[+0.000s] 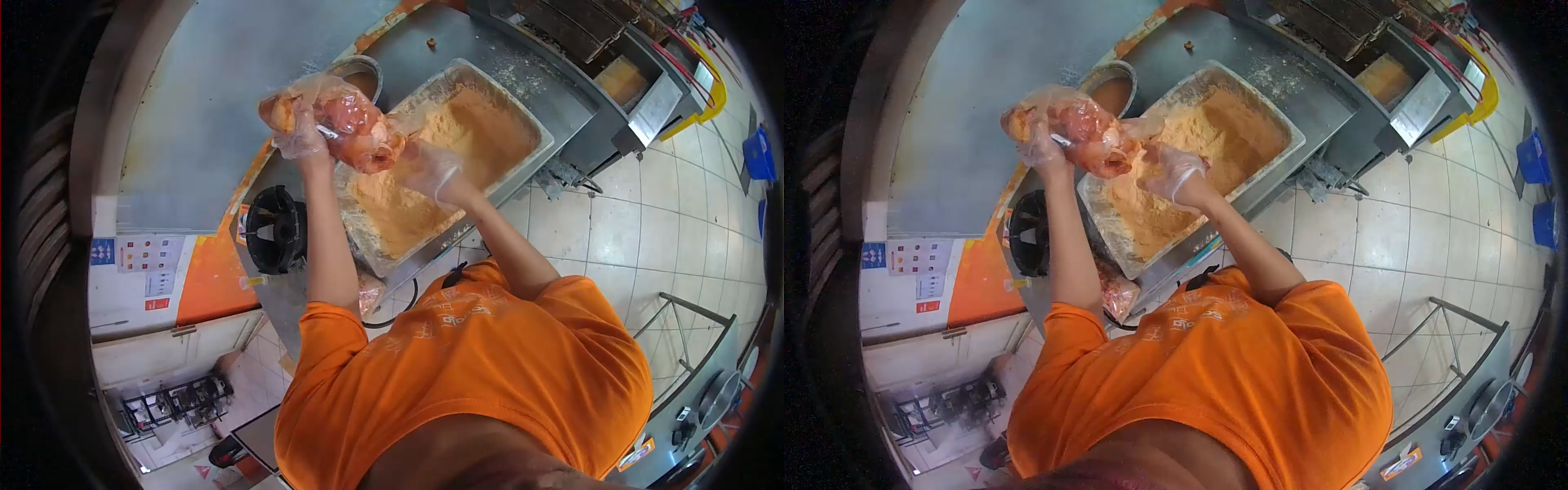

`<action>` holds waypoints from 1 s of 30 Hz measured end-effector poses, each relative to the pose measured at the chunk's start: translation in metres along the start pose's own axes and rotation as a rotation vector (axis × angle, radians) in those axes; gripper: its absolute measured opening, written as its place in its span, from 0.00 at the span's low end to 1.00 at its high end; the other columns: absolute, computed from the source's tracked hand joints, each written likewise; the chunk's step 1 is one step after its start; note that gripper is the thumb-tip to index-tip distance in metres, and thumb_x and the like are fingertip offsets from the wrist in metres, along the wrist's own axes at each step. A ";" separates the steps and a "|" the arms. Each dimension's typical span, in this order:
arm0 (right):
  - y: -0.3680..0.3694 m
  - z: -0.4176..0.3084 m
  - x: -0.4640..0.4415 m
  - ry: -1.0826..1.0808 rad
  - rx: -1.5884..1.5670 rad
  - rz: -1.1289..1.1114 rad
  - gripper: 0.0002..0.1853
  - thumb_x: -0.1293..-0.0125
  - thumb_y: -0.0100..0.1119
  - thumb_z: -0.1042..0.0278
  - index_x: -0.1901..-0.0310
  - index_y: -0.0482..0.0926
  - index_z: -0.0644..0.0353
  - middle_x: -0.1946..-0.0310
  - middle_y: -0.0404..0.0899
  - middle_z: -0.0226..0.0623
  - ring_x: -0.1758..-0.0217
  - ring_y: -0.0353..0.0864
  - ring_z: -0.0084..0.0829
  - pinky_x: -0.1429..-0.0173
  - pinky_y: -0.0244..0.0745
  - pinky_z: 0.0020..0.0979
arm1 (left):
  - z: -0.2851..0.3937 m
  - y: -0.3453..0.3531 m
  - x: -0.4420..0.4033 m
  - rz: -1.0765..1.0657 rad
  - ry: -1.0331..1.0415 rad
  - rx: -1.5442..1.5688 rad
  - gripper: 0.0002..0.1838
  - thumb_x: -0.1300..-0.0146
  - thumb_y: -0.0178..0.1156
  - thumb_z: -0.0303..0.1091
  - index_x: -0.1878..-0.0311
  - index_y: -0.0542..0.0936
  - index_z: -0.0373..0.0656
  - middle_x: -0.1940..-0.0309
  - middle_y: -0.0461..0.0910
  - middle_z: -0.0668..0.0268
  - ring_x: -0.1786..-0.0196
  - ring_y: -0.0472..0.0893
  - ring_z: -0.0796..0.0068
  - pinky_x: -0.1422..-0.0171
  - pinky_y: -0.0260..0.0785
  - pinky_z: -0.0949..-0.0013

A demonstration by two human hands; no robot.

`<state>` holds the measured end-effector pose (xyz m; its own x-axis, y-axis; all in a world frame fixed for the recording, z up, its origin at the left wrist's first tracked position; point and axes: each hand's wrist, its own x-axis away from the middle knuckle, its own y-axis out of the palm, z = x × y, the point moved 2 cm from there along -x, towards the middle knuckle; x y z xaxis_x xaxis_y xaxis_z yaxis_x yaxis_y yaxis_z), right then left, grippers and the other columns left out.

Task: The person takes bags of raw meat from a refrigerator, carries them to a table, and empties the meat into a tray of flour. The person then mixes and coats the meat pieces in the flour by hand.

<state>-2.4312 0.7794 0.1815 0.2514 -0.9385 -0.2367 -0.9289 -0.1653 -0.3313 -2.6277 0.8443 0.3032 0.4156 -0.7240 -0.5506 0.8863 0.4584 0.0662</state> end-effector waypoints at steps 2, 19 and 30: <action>0.022 0.004 -0.001 0.103 -0.291 0.045 0.29 0.48 0.75 0.57 0.47 0.76 0.60 0.57 0.82 0.39 0.52 0.82 0.36 0.46 0.76 0.35 | -0.005 -0.002 0.005 0.010 -0.286 0.224 0.21 0.37 0.58 0.32 0.40 0.76 0.37 0.43 0.76 0.60 0.46 0.78 0.67 0.42 0.73 0.63; 0.038 -0.005 -0.021 -0.224 -0.018 0.073 0.36 0.52 0.73 0.53 0.41 0.71 0.54 0.43 0.73 0.41 0.40 0.74 0.40 0.40 0.74 0.35 | -0.019 0.006 0.056 0.095 -0.422 0.186 0.09 0.45 0.62 0.22 0.60 0.75 0.38 0.67 0.77 0.67 0.70 0.76 0.80 0.69 0.69 0.74; 0.018 -0.003 -0.004 -0.097 0.184 0.100 0.39 0.59 0.75 0.50 0.44 0.73 0.56 0.53 0.79 0.43 0.50 0.79 0.48 0.46 0.74 0.43 | -0.075 -0.001 0.080 -0.062 -0.352 0.074 0.10 0.45 0.58 0.22 0.58 0.75 0.38 0.66 0.77 0.67 0.66 0.77 0.73 0.63 0.71 0.68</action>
<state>-2.4502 0.7798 0.1790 0.1939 -0.9124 -0.3604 -0.8874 -0.0065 -0.4610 -2.6111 0.8242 0.1969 0.3939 -0.8883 -0.2362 0.9191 0.3787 0.1083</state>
